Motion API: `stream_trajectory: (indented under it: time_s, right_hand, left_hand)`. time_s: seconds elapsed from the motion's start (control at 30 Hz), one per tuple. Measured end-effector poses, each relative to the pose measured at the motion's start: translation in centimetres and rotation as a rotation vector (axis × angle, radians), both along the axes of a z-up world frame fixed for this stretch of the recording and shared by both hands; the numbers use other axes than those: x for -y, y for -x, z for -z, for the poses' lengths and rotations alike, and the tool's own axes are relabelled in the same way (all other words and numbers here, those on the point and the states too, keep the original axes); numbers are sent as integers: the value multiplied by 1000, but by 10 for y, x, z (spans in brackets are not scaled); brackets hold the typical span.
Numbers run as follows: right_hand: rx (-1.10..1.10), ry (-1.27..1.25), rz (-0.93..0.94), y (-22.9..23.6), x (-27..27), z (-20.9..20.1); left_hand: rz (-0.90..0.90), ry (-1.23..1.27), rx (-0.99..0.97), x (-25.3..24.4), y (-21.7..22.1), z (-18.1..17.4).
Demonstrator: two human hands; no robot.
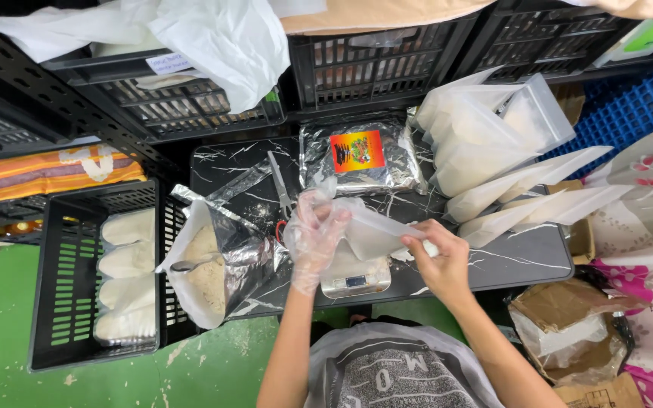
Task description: The person scoops a white powder from a large bag into small plastic bags using a metal scoop, places each filled bag on a digital scale to check weight, and adjusts the contents as needed. The person then folds the top of each bag and sets it aside.
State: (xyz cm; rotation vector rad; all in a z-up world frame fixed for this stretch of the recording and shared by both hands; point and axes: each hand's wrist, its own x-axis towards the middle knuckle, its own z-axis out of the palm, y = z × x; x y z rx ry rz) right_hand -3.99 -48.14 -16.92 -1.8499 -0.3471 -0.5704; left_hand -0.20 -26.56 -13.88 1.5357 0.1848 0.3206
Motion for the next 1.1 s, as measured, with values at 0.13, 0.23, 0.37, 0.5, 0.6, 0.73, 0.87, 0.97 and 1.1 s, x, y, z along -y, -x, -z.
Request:
stream_trajectory:
  time_s: [0.13,0.23,0.37,0.5,0.6,0.73,0.87,0.97,1.1]
  right_hand:
    - [17,133,-74,17,31,-30]
    - [34,190,-52,32,46,-43]
    - [-14,193,54,59,97,-42]
    - [-36,188,154,82,159,-28]
    - [-48,143,193,87,194,-36]
    - [-56,155,246,81,235,-31]
    - [-64,116,290,65,258,-23]
    - [-70,113,292,50,277,-11]
    - [-161,174,256,46,286,-26]
  left_hand:
    - [337,-662,302,17,9,-44]
    - [617,-1219,585,56,17,-76]
    - [899,-1116,504,131,30,-48]
    - [911,-1100,626,195,35,-8]
    - [853,-1090,757,217,34,-1]
    - [819,-1023,678,234,19,0]
    - [849,-938,620,252,8,29]
    - [862,-905,615,268,2,53]
    - [833,-892,615,277,-7,82]
